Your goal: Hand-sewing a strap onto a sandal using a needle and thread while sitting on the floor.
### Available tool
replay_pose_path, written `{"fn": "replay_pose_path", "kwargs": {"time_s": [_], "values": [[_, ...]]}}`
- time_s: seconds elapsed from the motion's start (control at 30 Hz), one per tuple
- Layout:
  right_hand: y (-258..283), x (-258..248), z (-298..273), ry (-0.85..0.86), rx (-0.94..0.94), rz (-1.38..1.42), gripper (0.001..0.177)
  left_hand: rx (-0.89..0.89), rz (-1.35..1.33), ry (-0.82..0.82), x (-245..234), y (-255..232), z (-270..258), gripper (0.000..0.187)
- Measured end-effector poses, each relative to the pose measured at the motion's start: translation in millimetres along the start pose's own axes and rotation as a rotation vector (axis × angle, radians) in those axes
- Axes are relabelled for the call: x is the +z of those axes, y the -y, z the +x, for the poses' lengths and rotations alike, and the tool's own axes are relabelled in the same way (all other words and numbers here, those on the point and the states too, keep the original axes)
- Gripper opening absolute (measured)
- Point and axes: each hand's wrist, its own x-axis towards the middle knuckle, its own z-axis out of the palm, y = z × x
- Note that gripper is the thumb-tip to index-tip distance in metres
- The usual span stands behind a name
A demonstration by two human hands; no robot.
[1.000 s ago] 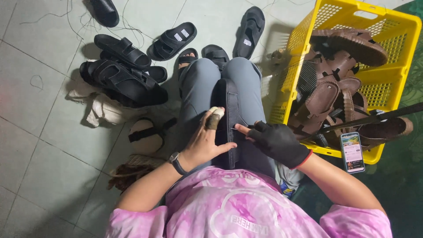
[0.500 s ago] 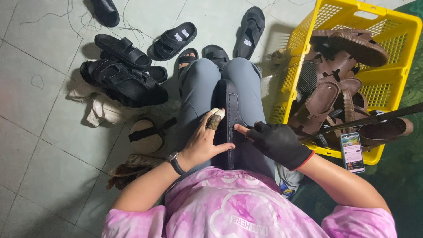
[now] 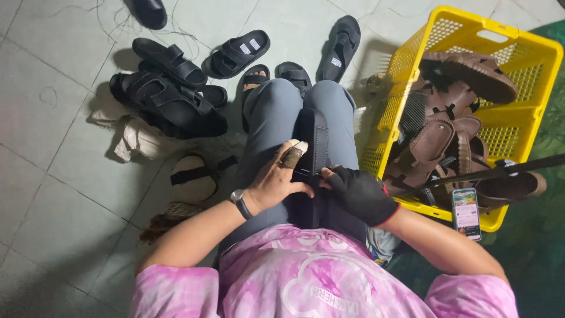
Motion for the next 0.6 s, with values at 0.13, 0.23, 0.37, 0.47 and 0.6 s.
{"fn": "replay_pose_path", "kwargs": {"time_s": [0.13,0.23,0.37,0.47,0.6], "values": [[2,-2,-6,0.007,0.117,0.086,0.031,-0.124,-0.040,-0.022,-10,-19,-16,0.044],[2,4,-7,-0.072,0.139,0.122,0.027,-0.408,-0.771,-0.004,-20,-34,-22,0.018],[4,17,-8,-0.230,0.198,0.239,0.039,-0.464,-1.009,-0.009,5,-9,-21,0.015],[7,0,-4,-0.198,0.173,0.251,0.033,-0.502,-0.663,-0.071,9,-11,-15,0.026],[10,-41,5,-0.096,0.133,0.139,0.017,-0.585,-0.763,0.007,13,-10,-22,0.033]]}}
